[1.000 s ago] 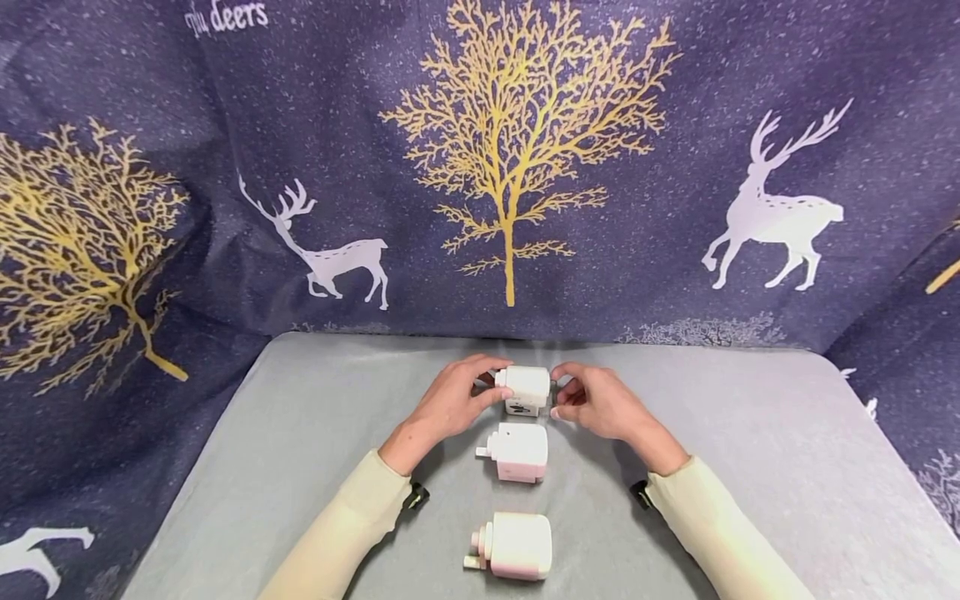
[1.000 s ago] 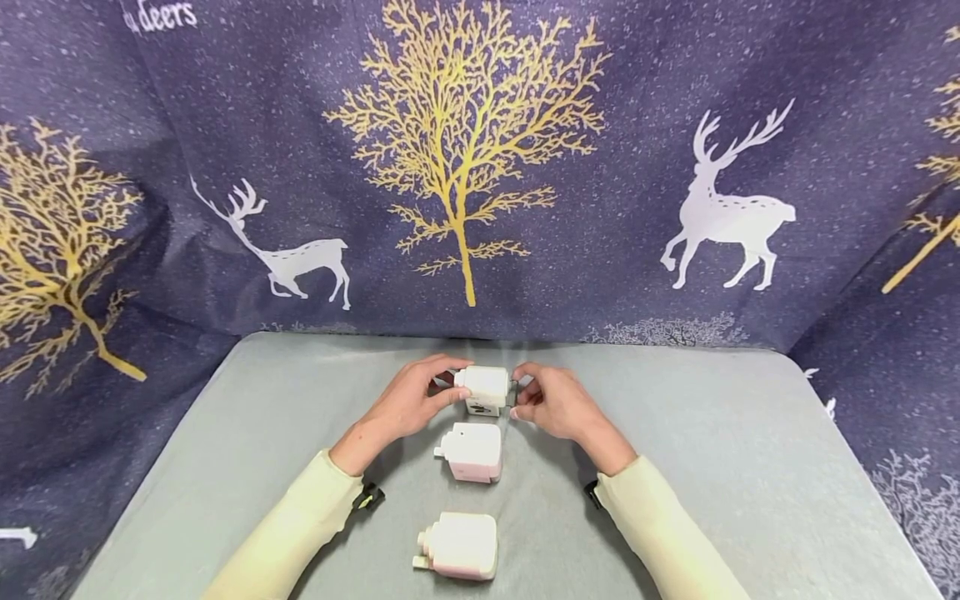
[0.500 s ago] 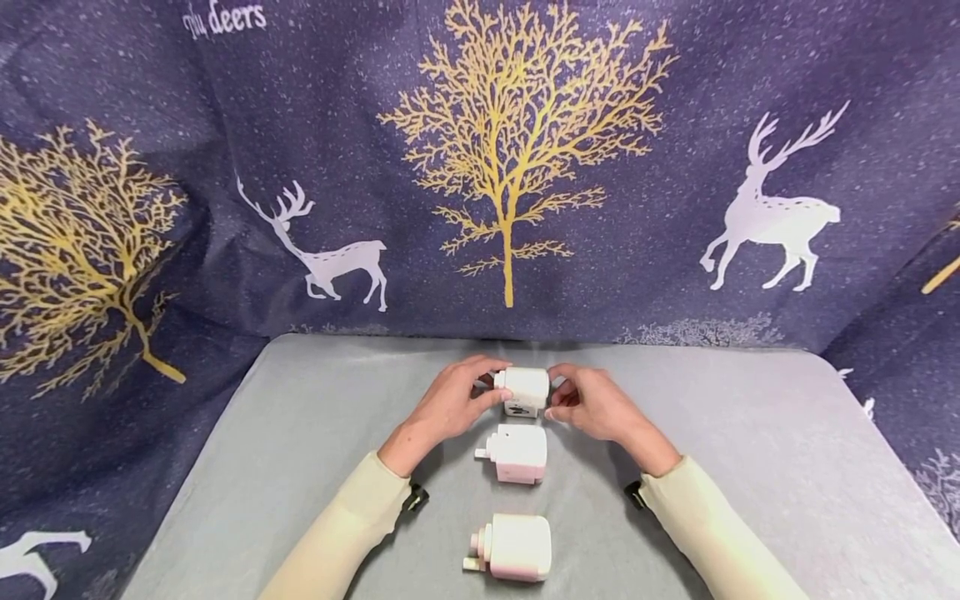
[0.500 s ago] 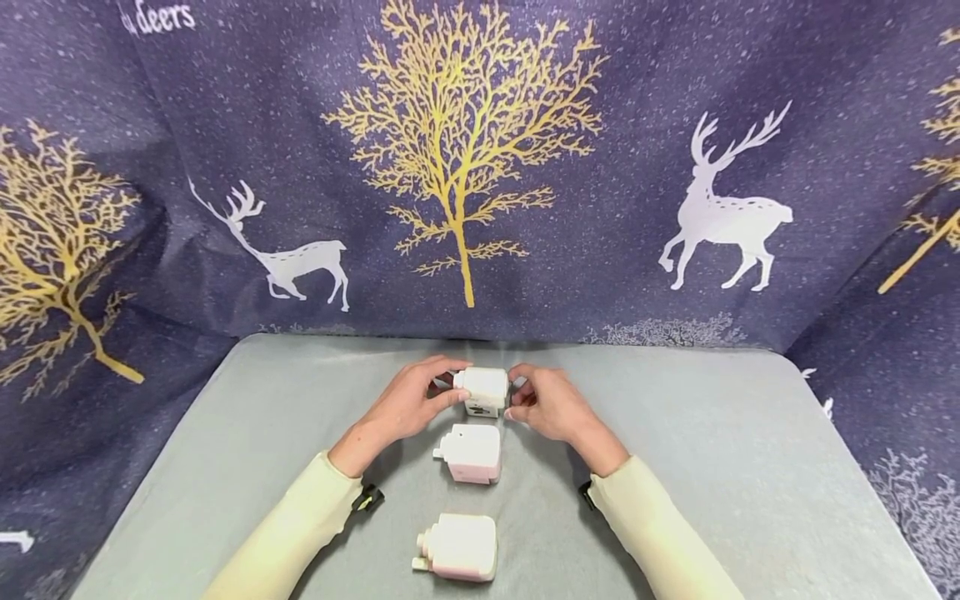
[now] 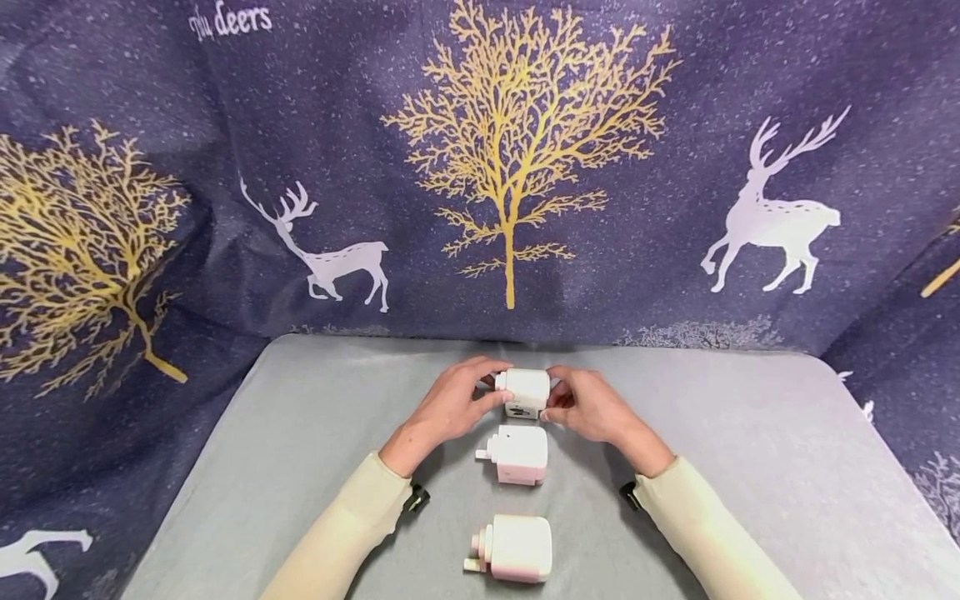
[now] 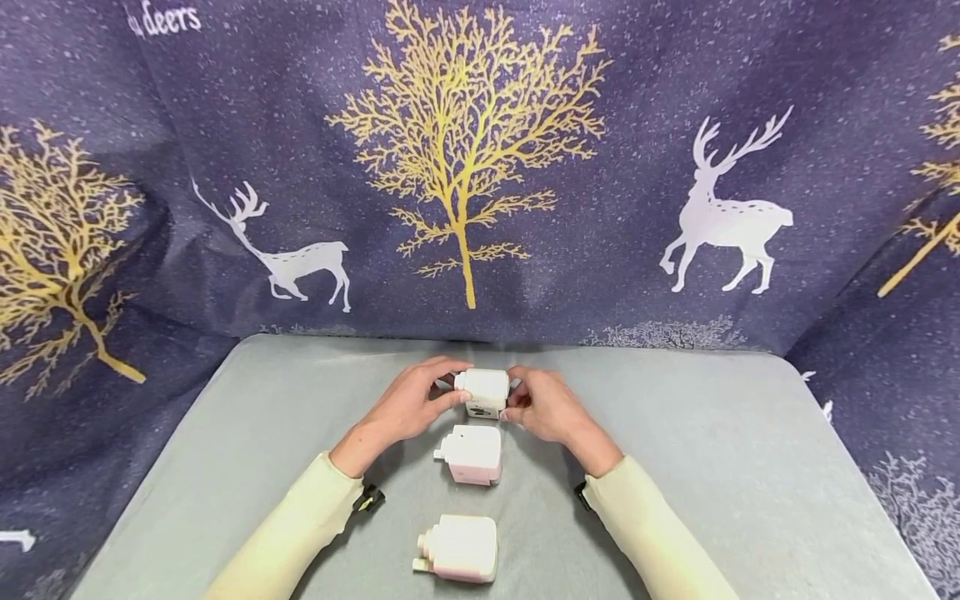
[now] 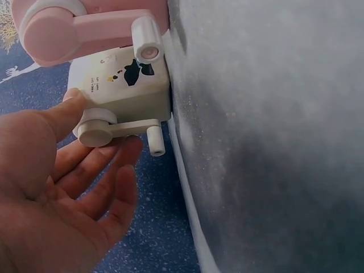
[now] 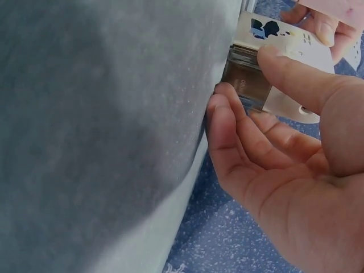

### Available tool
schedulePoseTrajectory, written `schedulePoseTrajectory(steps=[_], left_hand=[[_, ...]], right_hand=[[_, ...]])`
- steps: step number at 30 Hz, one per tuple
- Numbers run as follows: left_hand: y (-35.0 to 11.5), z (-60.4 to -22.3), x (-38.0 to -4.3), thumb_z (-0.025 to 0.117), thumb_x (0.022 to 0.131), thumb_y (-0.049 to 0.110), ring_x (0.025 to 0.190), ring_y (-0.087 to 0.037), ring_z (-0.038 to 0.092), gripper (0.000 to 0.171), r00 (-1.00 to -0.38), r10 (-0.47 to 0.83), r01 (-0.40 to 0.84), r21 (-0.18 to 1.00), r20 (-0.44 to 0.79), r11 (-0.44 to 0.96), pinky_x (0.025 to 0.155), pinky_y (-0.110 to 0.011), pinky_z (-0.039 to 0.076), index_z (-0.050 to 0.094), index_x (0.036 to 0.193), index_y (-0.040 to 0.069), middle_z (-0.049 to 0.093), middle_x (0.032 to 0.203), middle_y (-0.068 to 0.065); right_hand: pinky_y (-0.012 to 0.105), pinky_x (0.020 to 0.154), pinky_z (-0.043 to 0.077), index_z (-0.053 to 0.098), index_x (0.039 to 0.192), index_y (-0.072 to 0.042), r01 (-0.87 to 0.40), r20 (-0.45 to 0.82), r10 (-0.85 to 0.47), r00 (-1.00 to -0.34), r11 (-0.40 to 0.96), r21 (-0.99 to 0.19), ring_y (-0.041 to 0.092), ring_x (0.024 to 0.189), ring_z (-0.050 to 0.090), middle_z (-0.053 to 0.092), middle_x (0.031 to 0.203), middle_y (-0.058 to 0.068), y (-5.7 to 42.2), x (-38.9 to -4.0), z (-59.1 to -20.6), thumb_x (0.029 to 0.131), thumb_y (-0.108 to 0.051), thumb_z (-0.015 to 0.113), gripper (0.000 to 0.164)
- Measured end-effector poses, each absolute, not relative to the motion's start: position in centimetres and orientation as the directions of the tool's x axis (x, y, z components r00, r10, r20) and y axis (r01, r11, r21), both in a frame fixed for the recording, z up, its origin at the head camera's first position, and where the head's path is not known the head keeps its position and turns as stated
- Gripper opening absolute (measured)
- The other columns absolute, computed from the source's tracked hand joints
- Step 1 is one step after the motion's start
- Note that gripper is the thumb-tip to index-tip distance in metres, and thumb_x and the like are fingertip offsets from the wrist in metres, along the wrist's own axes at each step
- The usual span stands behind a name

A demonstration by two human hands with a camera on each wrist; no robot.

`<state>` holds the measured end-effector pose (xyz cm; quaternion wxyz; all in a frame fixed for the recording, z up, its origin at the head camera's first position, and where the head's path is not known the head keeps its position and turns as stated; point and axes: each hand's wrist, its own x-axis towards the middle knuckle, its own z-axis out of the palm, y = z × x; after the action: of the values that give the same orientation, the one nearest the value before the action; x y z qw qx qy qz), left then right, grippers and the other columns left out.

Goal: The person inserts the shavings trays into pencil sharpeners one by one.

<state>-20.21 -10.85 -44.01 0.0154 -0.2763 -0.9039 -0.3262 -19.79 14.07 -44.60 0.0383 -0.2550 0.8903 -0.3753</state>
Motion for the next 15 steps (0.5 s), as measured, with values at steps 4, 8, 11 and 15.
schedulePoseTrajectory(steps=[4,8,11,15], left_hand=[[-10.84,-43.93,-20.23,0.061,0.093,0.045,0.100,-0.007,0.058,0.051,-0.845,0.494,0.511,0.576,0.202,0.638,0.083,-0.032,0.051,0.057,0.137,0.020,0.057,0.123,0.011],[-10.84,-43.96,-20.19,0.061,0.093,0.045,0.100,-0.009,0.058,0.051,-0.844,0.497,0.512,0.574,0.200,0.639,0.083,-0.032,0.051,0.057,0.138,0.020,0.057,0.124,0.011],[-10.82,-43.99,-20.18,0.061,0.093,0.044,0.100,-0.011,0.059,0.050,-0.842,0.499,0.516,0.572,0.203,0.637,0.082,-0.032,0.051,0.057,0.137,0.020,0.057,0.123,0.010],[-10.76,-43.98,-20.24,0.061,0.093,0.044,0.100,-0.012,0.060,0.050,-0.837,0.503,0.527,0.570,0.217,0.630,0.081,-0.032,0.051,0.057,0.137,0.019,0.058,0.122,0.010]], right_hand=[[0.031,0.066,0.053,0.061,0.108,-0.005,-0.430,0.123,-0.483,-0.867,0.599,-0.675,0.010,0.067,0.063,0.069,0.079,-0.003,13.86,-19.70,-44.53,0.075,-0.009,0.081,0.039],[0.031,0.066,0.053,0.061,0.108,-0.005,-0.432,0.124,-0.481,-0.868,0.608,-0.666,0.011,0.067,0.063,0.069,0.079,-0.003,13.77,-19.63,-44.48,0.075,-0.009,0.081,0.039],[0.031,0.066,0.054,0.061,0.108,-0.005,-0.436,0.129,-0.480,-0.868,0.611,-0.661,0.011,0.067,0.063,0.069,0.079,-0.002,13.78,-19.62,-44.49,0.074,-0.010,0.082,0.040],[0.031,0.066,0.054,0.061,0.106,-0.006,-0.441,0.136,-0.478,-0.868,0.615,-0.653,0.011,0.067,0.062,0.068,0.079,-0.003,13.83,-19.69,-44.64,0.074,-0.010,0.082,0.038]])
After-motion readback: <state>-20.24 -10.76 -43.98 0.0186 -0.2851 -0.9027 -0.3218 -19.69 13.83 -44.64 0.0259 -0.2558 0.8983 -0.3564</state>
